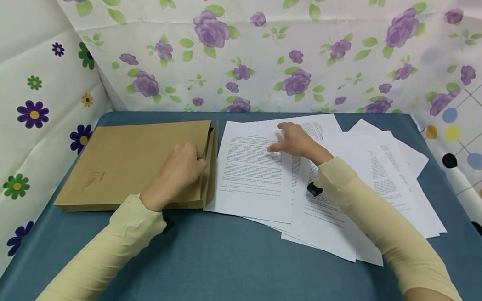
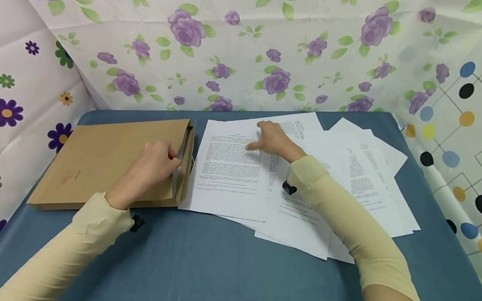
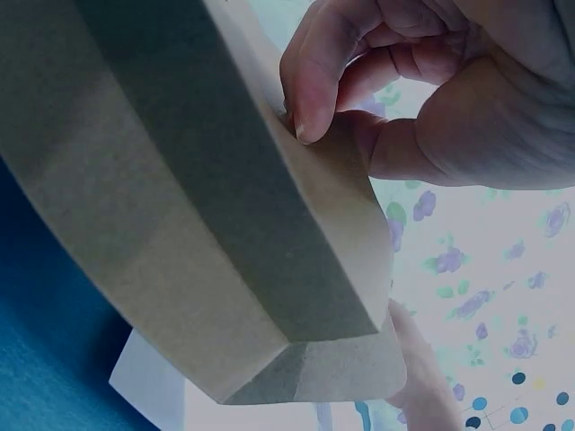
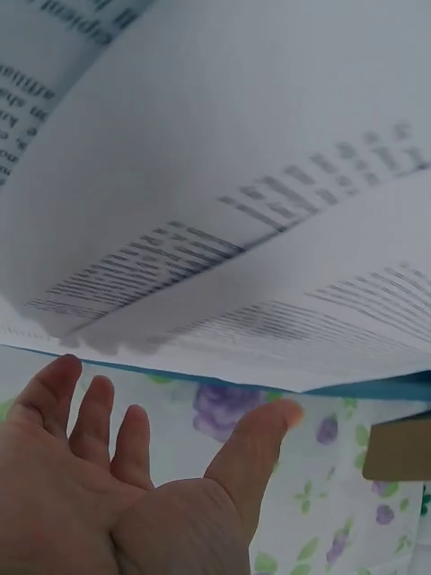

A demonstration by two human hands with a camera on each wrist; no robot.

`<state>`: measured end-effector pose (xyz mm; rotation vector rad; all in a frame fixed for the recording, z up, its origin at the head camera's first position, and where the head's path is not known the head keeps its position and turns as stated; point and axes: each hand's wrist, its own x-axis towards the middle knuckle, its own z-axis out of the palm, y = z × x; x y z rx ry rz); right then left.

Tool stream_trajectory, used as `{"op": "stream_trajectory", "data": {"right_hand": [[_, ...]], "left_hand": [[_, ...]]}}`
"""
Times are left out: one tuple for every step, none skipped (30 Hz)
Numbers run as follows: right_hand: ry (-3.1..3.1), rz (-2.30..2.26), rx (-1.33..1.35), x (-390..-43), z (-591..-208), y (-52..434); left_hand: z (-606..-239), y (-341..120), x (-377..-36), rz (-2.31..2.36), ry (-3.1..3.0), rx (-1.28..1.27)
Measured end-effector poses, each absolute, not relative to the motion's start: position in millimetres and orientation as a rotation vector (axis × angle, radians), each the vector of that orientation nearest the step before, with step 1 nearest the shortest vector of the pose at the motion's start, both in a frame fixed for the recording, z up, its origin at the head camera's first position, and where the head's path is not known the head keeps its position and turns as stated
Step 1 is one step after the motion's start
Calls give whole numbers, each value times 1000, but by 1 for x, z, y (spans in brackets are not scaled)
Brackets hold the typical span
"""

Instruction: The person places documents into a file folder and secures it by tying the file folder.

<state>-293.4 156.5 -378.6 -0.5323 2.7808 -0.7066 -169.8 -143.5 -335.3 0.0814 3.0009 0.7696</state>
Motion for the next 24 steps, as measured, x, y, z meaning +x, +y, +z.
{"op": "stream_trajectory", "data": {"right_hand": [[2787, -663, -540, -295, -380, 157], [2795, -616, -551, -297, -382, 157], [2801, -580, -558, -299, -383, 158], [2811, -544, -560, -301, -385, 158], [2819, -522, -559, -302, -387, 159], [2827, -502, -557, -304, -388, 159], [2835, -484, -548, -306, -390, 160], [2844, -472, -547, -308, -391, 161], [2851, -467, -543, -310, -391, 161], [2857, -454, -543, -312, -392, 161], [2858, -446, -545, -314, -392, 161], [2858, -436, -545, -315, -392, 161], [2856, -424, -542, -317, -391, 160], [2854, -412, -540, -318, -391, 160], [2851, -397, -537, -319, -390, 159], [2848, -381, -532, -320, -390, 158], [2846, -365, -524, -320, -389, 158], [2844, -351, -516, -321, -389, 157], [2839, -339, -508, -322, -389, 157], [2835, -328, -501, -322, -388, 156], [2830, -321, -491, -323, -388, 155], [2824, -316, -480, -323, -388, 155], [2818, -309, -470, -324, -388, 154], [2812, -303, -460, -324, -388, 154]], "left_hand": [[-335, -144, -169, 768, 3000, 79], [-335, -144, -169, 768, 2998, 80], [-335, -144, -169, 768, 2995, 80], [-335, -144, -168, 766, 2991, 80], [-335, -144, -168, 765, 2989, 79], [-335, -144, -168, 765, 2987, 80], [-335, -144, -168, 764, 2986, 81], [-335, -144, -168, 764, 2987, 81], [-335, -144, -168, 764, 2988, 78], [-335, -144, -168, 763, 2989, 78], [-335, -144, -168, 765, 2990, 76], [-335, -144, -168, 767, 2990, 74], [-336, -145, -168, 767, 2990, 73], [-336, -145, -168, 771, 2988, 72], [-336, -145, -168, 775, 2985, 74], [-336, -145, -168, 778, 2982, 77], [-336, -145, -168, 779, 2981, 79], [-336, -146, -168, 783, 2981, 81], [-336, -146, -168, 785, 2981, 85], [-336, -146, -168, 789, 2982, 87], [-337, -146, -168, 788, 2986, 95], [-337, -146, -169, 788, 2991, 103], [-337, -146, -169, 788, 2997, 113], [-337, -146, -169, 793, 3001, 122]]}}
